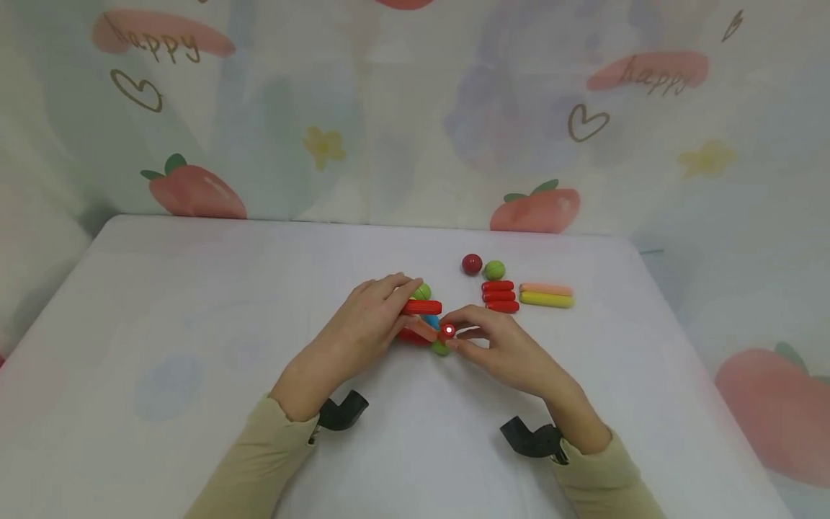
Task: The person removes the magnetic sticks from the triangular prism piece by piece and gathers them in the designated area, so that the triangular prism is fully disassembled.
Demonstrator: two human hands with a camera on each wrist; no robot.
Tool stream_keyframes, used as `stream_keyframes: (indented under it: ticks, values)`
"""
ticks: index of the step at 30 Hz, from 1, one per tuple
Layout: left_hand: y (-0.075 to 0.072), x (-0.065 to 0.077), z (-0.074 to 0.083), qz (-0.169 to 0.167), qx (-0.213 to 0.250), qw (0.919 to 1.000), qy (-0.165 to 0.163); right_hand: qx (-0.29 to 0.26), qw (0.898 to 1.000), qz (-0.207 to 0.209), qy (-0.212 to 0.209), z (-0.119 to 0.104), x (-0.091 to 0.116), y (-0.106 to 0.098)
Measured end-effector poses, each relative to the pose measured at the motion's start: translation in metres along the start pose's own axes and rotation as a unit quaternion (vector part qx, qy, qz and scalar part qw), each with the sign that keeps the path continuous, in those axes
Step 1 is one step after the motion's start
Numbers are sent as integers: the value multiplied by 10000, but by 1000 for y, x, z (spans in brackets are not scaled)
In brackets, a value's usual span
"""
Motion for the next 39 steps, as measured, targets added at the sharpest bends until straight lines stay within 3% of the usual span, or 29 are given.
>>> stream_keyframes:
  ticks: [12, 29, 39]
  values:
    - [1, 4, -2, -95, -57, 9998, -149, 149, 9998, 26, -131, -2, -1, 3]
    - [2, 0, 2, -202, -98, 9996, -140, 132, 9999, 93, 3, -5, 1, 3]
    - [-2, 1, 4, -47, -89, 9999, 5, 178, 9997, 148, 85, -5, 0, 3]
Point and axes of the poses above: each hand's wrist, its own x-axis away from the middle knuckle, its own y-axis out of the palm, z = x × y, the point moved 5 cm from there along -x, towards the middle knuckle, and after that the axes turned 7 degrees about -z, right-handed, at the moved point
